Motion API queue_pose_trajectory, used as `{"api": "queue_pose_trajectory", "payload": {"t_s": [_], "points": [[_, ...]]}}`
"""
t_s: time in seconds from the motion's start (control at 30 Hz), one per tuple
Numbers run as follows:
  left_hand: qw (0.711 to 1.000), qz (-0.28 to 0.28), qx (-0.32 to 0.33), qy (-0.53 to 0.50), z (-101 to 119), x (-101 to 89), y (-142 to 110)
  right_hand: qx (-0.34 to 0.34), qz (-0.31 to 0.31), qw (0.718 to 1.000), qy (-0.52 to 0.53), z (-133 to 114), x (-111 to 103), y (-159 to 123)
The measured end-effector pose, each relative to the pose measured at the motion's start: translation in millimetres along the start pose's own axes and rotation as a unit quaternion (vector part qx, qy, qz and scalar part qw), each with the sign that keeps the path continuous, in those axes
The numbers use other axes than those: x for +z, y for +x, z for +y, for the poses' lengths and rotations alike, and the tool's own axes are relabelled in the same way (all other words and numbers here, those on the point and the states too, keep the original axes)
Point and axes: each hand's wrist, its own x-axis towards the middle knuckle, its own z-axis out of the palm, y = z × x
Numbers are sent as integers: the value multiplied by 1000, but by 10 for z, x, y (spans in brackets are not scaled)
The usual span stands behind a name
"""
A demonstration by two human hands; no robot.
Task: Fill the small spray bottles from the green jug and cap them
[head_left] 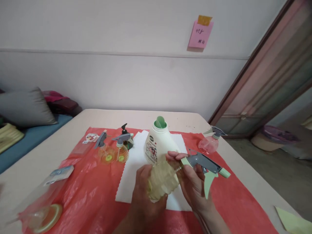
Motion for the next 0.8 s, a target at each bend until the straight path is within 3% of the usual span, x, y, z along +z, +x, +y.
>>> {"api": "queue_pose_trajectory", "payload": {"t_s": [0.07,0.13,0.23,0.33,0.4,0.47,0.5,0.53,0.57,0.67,0.7,0.77,0.8], "points": [[990,46,108,78,-60,21,-32,17,49,999,12,61,96,-21],[984,52,143,93,-95,58,-79,37,107,993,20,99,173,-24],[996,-10,36,-86,-88,122,-129,49,166,985,5,94,192,8],[964,-33,-94,-247,-27,120,-77,42,156,987,-11,33,115,52],[916,-61,-227,-326,36,63,2,43,136,990,-19,-9,61,70],[811,-162,-376,-418,102,-11,68,52,124,991,-26,-32,37,78],[768,-211,-413,-442,128,-41,84,60,122,990,-25,-33,40,78],[758,-243,-414,-442,146,-59,86,66,125,990,-18,-30,51,78],[784,-244,-385,-422,152,-64,74,69,133,989,-8,-21,70,77],[931,-120,-192,-287,112,-10,-8,73,170,982,23,5,130,81],[952,-90,-136,-258,90,14,-34,70,181,980,31,5,140,86],[947,-83,-111,-290,58,39,-51,66,193,978,38,-17,132,100],[923,-107,-151,-339,55,33,-38,64,192,979,37,-37,118,107]]}}
